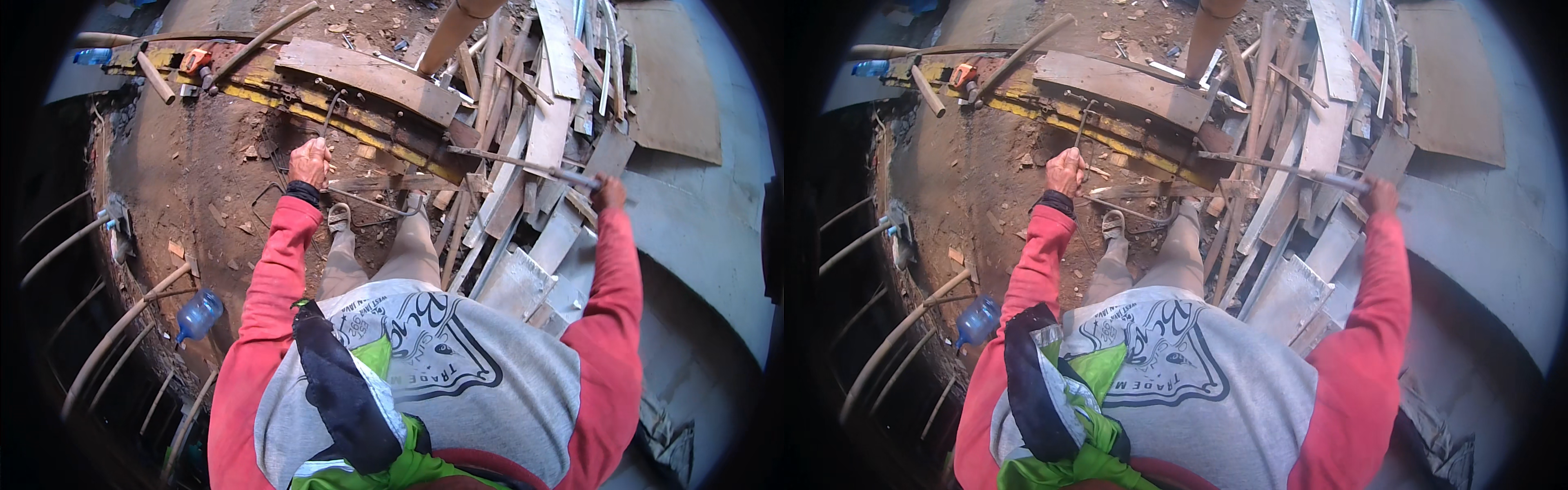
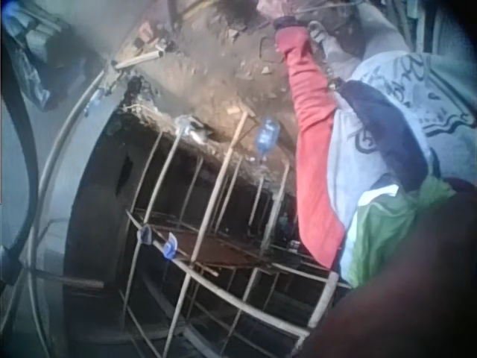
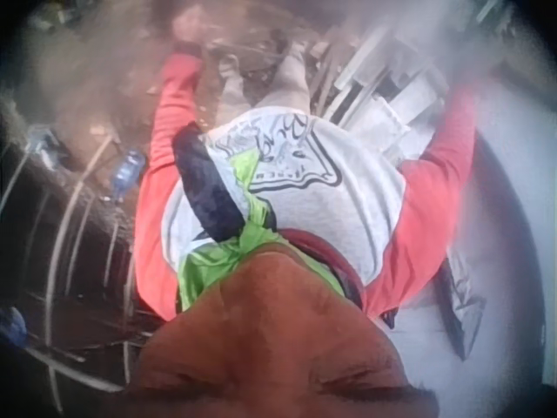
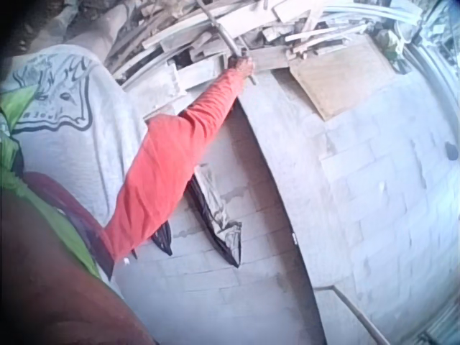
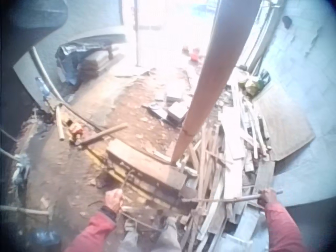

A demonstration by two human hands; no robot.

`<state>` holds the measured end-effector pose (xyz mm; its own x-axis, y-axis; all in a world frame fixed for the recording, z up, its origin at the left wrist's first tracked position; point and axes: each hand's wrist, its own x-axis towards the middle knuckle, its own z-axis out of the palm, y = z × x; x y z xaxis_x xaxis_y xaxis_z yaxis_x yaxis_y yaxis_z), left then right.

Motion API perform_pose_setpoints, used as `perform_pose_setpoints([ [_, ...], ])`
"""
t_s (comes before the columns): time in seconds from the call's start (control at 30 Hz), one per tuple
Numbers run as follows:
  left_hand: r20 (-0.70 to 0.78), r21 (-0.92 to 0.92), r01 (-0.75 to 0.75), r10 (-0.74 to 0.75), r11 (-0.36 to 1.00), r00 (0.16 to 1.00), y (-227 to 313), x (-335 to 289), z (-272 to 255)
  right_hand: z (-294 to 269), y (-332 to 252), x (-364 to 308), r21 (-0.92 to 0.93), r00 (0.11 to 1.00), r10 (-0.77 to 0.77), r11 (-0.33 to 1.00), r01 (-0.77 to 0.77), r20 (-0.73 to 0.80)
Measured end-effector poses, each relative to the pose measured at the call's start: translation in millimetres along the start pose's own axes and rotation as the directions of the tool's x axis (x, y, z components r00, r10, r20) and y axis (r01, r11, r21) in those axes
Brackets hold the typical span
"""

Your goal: The person repeatedly bends a metal rod into a rectangular shape using a wooden jig and a metal bar as a lever. The person adjusts the rod and applies force to form the corners, then places the finished piece aside.

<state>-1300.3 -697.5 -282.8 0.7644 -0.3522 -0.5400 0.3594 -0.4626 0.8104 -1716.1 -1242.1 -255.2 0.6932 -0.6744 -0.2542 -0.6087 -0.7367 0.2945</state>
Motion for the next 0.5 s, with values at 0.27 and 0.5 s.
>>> perform_pose_setpoints([
  [0.27, 0.020, 0.038, -0.119, 0.118, 0.992, 0.993, -0.1, 0.8, -5.0, 26.9, -141.0, -251.4, 0.170, 0.844, 0.478, 0.836, -0.522, 0.242],
  [0.5, 0.043, 0.050, -0.127, 0.125, 0.991, 0.991, -3.3, 10.0, -6.1, -20.4, -210.1, -304.7, 0.149, 0.720, 0.647, 0.709, -0.689, 0.250],
])
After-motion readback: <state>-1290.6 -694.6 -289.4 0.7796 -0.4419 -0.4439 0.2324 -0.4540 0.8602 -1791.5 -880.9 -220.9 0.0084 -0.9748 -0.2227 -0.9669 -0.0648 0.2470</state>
